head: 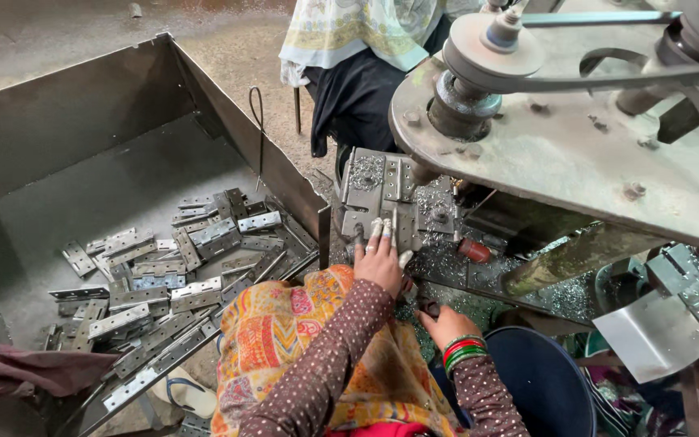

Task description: The person places small metal plates into a drilling machine to create holes, then transfers the finished pieces into a large metal container.

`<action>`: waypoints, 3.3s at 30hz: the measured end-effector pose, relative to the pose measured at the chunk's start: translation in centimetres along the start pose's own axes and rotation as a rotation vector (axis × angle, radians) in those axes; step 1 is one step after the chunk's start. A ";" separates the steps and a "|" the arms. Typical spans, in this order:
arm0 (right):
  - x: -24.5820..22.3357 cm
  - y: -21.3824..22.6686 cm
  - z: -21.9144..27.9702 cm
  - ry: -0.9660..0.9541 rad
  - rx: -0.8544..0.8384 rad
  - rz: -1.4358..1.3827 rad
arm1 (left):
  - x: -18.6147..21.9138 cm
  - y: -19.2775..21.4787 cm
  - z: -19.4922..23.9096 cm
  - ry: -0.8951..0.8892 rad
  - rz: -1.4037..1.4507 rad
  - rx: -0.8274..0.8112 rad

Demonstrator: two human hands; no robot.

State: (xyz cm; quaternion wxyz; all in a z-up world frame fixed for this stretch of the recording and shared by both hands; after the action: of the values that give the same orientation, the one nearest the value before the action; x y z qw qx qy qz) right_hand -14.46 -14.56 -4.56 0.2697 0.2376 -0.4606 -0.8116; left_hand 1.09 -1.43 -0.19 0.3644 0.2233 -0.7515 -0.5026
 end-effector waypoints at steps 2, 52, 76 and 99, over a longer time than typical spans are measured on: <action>-0.2 0.3 0.0 0.012 -0.012 0.001 | 0.2 -0.2 -1.3 -0.011 -0.020 -0.083; 1.7 -3.8 -1.2 0.142 0.074 -0.122 | -2.2 -3.8 -7.9 -0.068 -0.072 -0.083; 3.3 -8.3 -1.4 0.062 0.148 0.008 | -2.8 -3.5 -11.7 -0.017 -0.090 -0.319; -0.4 0.3 -0.2 0.115 0.003 0.013 | 2.0 7.2 -0.1 -0.410 0.088 0.576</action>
State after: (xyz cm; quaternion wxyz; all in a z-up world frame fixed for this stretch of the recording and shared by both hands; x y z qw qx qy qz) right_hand -13.97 -14.52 -4.37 0.3007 0.2810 -0.4472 -0.7941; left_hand 0.11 -0.10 7.11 0.1494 0.1790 -0.9287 -0.2882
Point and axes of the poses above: each hand's wrist, its own z-axis away from the middle knuckle, its own y-axis out of the back of the hand, x = y × z, the point moved 5 cm from there along -z, towards the middle knuckle, and after that the axes turned 1 degree about x, right-handed, at the moved point
